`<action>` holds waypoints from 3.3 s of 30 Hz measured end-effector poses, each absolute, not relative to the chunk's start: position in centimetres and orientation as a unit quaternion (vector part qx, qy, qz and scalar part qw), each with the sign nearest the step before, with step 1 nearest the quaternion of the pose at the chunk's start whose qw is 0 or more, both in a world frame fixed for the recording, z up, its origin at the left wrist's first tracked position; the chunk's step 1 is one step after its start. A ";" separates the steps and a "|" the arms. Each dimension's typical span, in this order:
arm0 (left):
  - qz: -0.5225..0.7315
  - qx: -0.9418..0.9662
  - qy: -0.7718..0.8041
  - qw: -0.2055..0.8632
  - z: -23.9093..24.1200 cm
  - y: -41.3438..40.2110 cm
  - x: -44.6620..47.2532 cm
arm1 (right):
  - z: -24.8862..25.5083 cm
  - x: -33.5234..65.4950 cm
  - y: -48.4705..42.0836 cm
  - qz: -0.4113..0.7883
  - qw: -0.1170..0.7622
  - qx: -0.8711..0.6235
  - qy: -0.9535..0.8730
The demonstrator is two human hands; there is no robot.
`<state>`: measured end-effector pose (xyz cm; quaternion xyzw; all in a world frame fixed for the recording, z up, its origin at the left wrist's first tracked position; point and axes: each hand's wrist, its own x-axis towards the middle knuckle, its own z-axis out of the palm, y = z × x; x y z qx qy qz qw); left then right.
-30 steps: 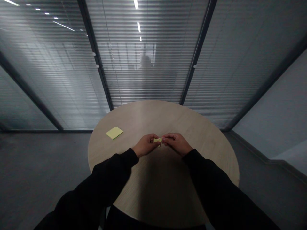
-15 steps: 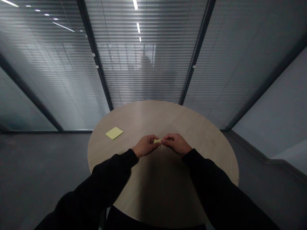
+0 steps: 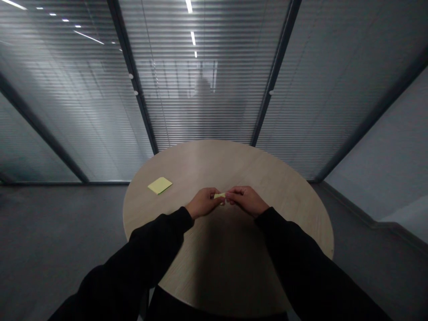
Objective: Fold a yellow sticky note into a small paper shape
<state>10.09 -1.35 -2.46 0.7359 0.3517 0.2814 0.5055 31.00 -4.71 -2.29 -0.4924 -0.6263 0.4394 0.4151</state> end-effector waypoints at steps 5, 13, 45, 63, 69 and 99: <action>0.285 0.719 0.336 0.538 -2.5 -1.4 10.0 | -2.4 31.2 -4.6 0.432 0.414 -0.494 -0.631; 0.319 0.676 0.316 0.584 -2.2 -1.8 10.1 | -2.2 30.5 -4.8 0.474 0.461 -0.481 -0.575; 0.311 0.661 0.350 0.586 -1.2 -2.3 9.9 | -2.1 29.1 -5.0 0.436 0.517 -0.471 -0.567; 0.352 0.624 0.337 0.611 -1.6 -2.0 10.0 | -2.3 28.8 -4.9 0.436 0.533 -0.463 -0.558; 0.355 0.627 0.337 0.606 -1.5 -1.9 10.0 | -1.9 28.7 -5.1 0.428 0.514 -0.480 -0.567; 0.353 0.676 0.342 0.548 -2.1 -1.9 10.0 | -2.2 27.2 -5.5 0.358 0.546 -0.499 -0.570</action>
